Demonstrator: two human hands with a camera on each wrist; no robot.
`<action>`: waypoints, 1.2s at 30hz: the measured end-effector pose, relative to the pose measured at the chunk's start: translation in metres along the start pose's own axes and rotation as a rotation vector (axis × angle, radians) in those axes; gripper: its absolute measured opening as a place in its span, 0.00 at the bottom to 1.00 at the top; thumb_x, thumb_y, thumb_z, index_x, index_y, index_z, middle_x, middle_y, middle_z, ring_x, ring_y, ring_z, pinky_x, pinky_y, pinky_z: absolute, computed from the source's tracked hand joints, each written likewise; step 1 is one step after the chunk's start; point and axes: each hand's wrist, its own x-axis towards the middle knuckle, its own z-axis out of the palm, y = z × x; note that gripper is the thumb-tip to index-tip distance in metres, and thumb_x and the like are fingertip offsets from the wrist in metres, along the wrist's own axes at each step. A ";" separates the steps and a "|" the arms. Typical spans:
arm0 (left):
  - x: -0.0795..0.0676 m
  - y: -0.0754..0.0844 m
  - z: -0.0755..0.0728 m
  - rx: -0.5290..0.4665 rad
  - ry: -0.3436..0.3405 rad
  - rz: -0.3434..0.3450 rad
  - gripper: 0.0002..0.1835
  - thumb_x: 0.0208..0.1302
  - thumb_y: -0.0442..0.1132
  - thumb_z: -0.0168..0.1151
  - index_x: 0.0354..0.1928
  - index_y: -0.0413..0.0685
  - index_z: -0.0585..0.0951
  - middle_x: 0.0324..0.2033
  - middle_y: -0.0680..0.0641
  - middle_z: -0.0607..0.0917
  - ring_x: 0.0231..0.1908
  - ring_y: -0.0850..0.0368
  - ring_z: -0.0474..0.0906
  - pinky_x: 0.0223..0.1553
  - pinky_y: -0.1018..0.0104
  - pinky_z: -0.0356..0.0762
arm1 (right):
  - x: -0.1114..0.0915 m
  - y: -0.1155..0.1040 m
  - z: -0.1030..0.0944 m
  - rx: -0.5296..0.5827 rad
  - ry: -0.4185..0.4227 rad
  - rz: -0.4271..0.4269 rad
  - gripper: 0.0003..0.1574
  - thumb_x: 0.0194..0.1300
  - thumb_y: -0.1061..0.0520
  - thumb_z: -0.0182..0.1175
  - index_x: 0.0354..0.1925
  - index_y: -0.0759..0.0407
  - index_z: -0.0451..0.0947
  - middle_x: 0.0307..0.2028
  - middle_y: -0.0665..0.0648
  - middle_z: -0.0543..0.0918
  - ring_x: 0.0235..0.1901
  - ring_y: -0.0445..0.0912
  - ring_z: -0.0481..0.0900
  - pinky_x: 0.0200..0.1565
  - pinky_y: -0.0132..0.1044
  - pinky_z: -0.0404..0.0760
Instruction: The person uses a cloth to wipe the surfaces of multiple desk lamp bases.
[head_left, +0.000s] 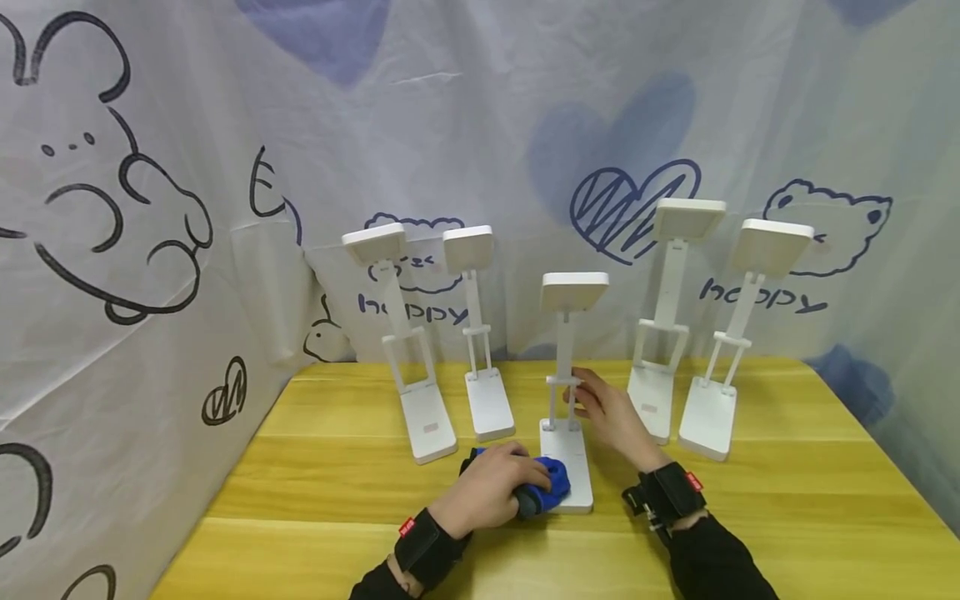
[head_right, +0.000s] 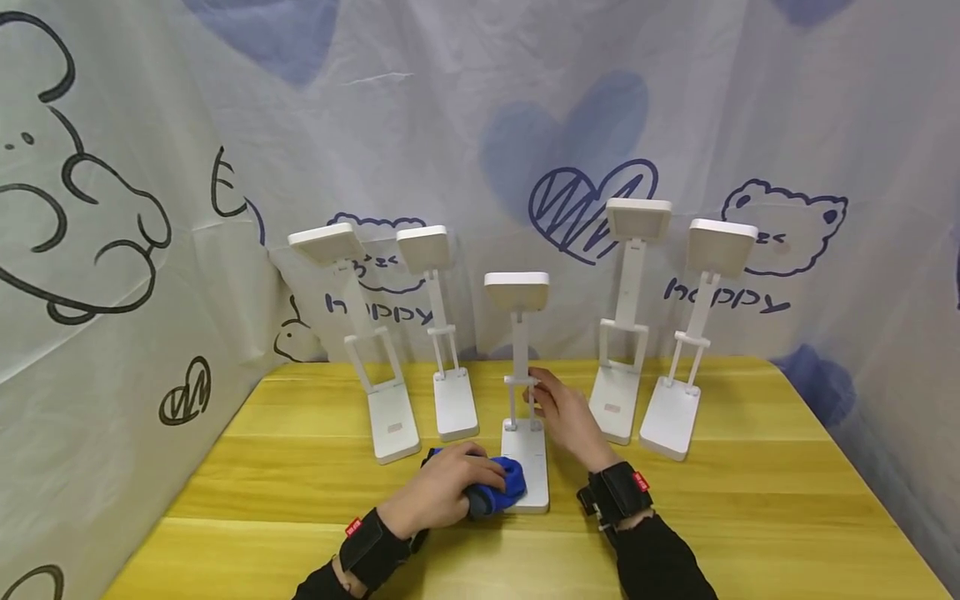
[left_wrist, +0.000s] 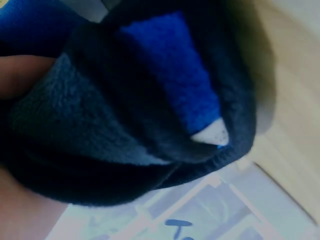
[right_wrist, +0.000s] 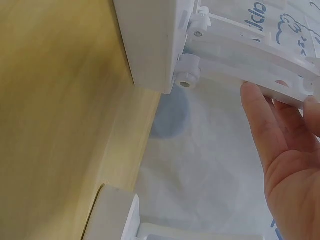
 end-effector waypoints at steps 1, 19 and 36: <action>-0.003 -0.002 -0.001 -0.002 -0.004 -0.002 0.27 0.49 0.22 0.54 0.45 0.60 0.86 0.46 0.58 0.85 0.50 0.58 0.74 0.52 0.63 0.73 | 0.000 0.000 0.000 0.001 -0.003 0.003 0.21 0.73 0.65 0.42 0.62 0.62 0.65 0.40 0.70 0.80 0.44 0.58 0.80 0.42 0.46 0.84; -0.032 -0.026 -0.008 0.064 0.014 -0.116 0.26 0.51 0.21 0.52 0.47 0.55 0.84 0.47 0.51 0.84 0.52 0.54 0.75 0.56 0.56 0.73 | -0.002 -0.010 0.000 -0.111 -0.023 0.070 0.27 0.71 0.60 0.49 0.65 0.67 0.59 0.46 0.71 0.81 0.44 0.58 0.80 0.42 0.51 0.83; -0.034 -0.024 -0.005 0.116 -0.029 -0.241 0.25 0.53 0.26 0.59 0.52 0.55 0.81 0.50 0.47 0.82 0.50 0.48 0.74 0.54 0.50 0.73 | -0.020 -0.016 -0.002 -0.322 -0.372 0.154 0.12 0.62 0.57 0.61 0.42 0.62 0.81 0.34 0.54 0.83 0.31 0.43 0.76 0.35 0.42 0.79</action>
